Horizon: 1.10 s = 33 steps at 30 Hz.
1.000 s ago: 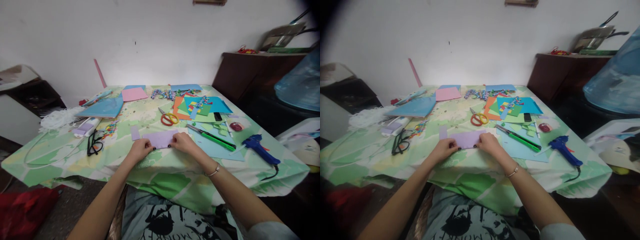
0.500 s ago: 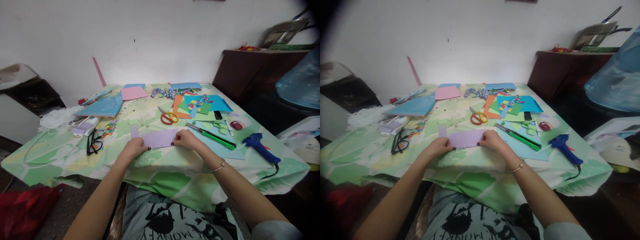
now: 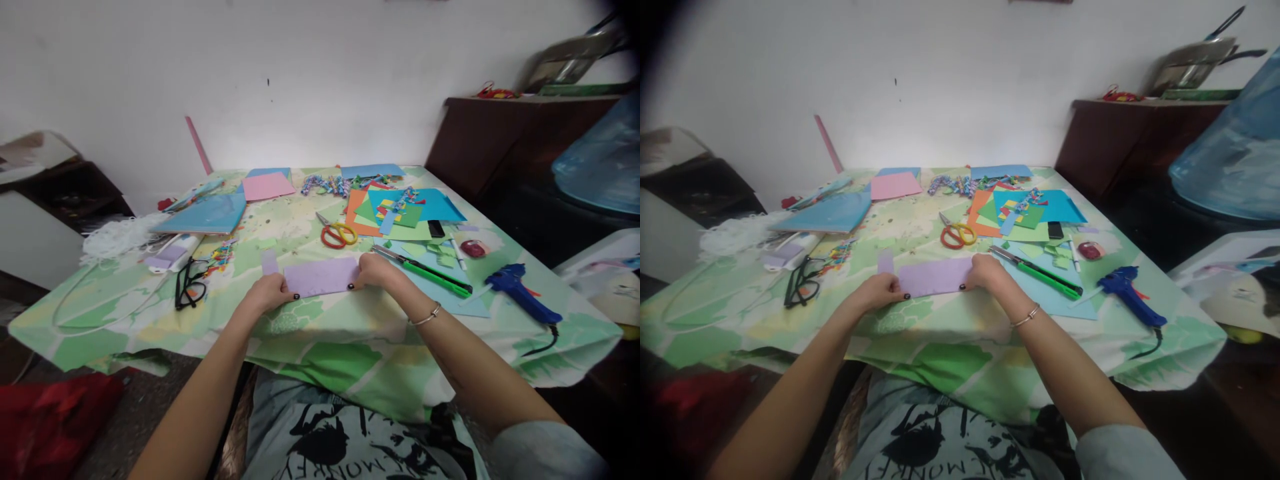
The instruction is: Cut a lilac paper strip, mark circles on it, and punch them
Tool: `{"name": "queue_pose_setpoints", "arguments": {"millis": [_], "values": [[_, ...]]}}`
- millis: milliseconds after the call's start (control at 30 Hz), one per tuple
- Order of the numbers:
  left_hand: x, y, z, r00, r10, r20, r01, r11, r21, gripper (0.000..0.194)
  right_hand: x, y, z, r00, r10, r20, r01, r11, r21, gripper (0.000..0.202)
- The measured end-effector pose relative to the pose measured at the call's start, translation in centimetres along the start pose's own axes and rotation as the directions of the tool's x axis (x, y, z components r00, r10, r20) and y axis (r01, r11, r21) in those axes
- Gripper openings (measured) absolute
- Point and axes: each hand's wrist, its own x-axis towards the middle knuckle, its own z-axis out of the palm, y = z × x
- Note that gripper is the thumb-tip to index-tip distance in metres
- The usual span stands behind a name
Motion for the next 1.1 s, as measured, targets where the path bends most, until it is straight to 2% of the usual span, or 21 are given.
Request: {"name": "queue_pose_setpoints", "arguments": {"millis": [200, 300, 400, 467, 567, 600, 700, 767, 833, 933, 1033, 1100], "values": [[0.5, -0.2, 0.2, 0.999, -0.044, -0.017, 0.044, 0.999, 0.021, 0.031, 0.1, 0.7, 0.7, 1.000, 0.025, -0.012, -0.025, 1.000, -0.013, 0.059], [0.6, -0.8, 0.5, 0.993, -0.073, -0.091, 0.075, 0.997, 0.024, 0.031, 0.2, 1.4, 1.2, 0.999, 0.026, -0.035, -0.026, 1.000, -0.009, 0.060], [0.0, -0.9, 0.8, 0.975, -0.055, -0.216, 0.061, 0.998, 0.020, 0.033, 0.1, 1.8, 1.4, 0.997, 0.024, -0.074, -0.024, 1.000, -0.003, 0.060], [-0.9, -0.3, 1.6, 0.935, -0.012, -0.353, 0.023, 0.999, 0.025, 0.030, -0.3, 1.7, 1.4, 0.994, 0.025, -0.109, -0.025, 1.000, 0.004, 0.060], [-2.6, 1.9, 4.2, 0.812, 0.098, -0.576, -0.075, 0.995, 0.063, 0.015, -1.6, 1.1, 2.0, 0.979, 0.031, -0.199, -0.028, 0.999, 0.017, 0.047], [-3.1, 2.8, 5.4, 0.772, 0.146, -0.619, -0.123, 0.989, 0.080, 0.018, -2.1, 0.7, 2.4, 0.970, 0.028, -0.243, -0.024, 1.000, 0.019, 0.039], [-4.2, 5.7, 8.9, 0.680, 0.276, -0.679, -0.263, 0.957, 0.126, 0.031, -3.9, -0.7, 4.2, 0.922, -0.023, -0.386, 0.030, 0.999, 0.012, 0.015], [-4.6, 7.1, 10.3, 0.649, 0.312, -0.694, -0.307, 0.942, 0.137, 0.039, -4.9, -1.7, 5.5, 0.892, -0.081, -0.445, 0.090, 0.996, -0.001, 0.014], [-4.8, 7.8, 10.7, 0.625, 0.312, -0.716, -0.314, 0.940, 0.135, 0.056, -5.5, -2.6, 6.8, 0.871, -0.138, -0.471, 0.150, 0.989, -0.012, 0.019], [-5.0, 8.0, 10.3, 0.629, 0.290, -0.721, -0.313, 0.944, 0.106, 0.072, -5.9, -3.1, 8.0, 0.833, -0.180, -0.523, 0.216, 0.976, 0.008, 0.024], [-4.9, 7.7, 9.7, 0.641, 0.269, -0.719, -0.319, 0.945, 0.069, 0.078, -5.7, -3.0, 8.6, 0.772, -0.187, -0.608, 0.269, 0.962, 0.046, 0.031], [-4.7, 7.5, 9.5, 0.648, 0.244, -0.722, -0.301, 0.952, 0.051, 0.082, -5.6, -2.8, 8.8, 0.751, -0.197, -0.630, 0.290, 0.956, 0.047, 0.039]]}}
